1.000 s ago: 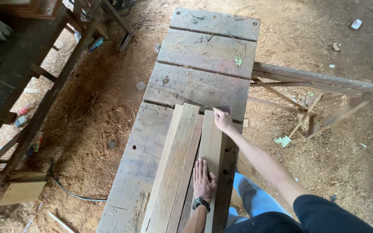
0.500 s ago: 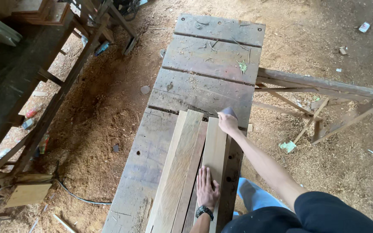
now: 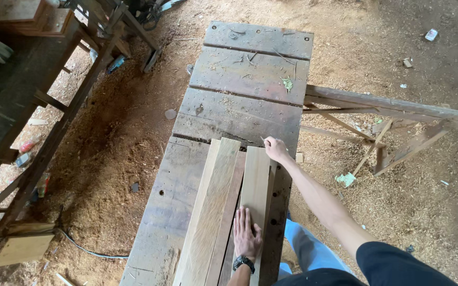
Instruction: The person sands wooden planks by hand using a piece of sandpaper. They move the sandpaper back and forth along the surfaces and edges of several wood pieces on a workbench.
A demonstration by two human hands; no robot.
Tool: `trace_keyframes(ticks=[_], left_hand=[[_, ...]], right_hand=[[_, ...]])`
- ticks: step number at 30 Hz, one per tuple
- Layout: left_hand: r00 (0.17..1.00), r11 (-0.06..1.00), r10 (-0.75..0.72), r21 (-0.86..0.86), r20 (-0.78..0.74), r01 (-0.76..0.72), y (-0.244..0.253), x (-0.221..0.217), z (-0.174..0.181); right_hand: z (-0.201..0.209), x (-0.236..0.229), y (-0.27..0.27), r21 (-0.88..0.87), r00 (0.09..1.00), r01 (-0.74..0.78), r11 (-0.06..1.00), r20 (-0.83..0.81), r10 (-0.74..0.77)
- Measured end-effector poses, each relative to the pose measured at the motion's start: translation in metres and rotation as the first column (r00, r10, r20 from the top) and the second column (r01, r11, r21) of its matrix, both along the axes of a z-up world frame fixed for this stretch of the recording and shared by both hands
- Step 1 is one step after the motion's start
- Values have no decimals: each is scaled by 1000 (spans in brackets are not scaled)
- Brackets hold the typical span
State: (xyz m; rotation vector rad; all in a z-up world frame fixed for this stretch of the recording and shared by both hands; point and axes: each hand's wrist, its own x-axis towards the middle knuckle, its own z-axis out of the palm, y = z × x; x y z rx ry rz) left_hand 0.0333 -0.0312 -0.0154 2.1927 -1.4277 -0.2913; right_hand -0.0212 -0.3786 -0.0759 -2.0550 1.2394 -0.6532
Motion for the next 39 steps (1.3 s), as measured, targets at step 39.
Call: trace_keyframes(ticks=[39], left_hand=[[995, 997, 13, -77, 100, -5, -10, 2, -1]], right_hand=[[-3, 9, -20, -17, 982, -14, 1000, 188, 17]])
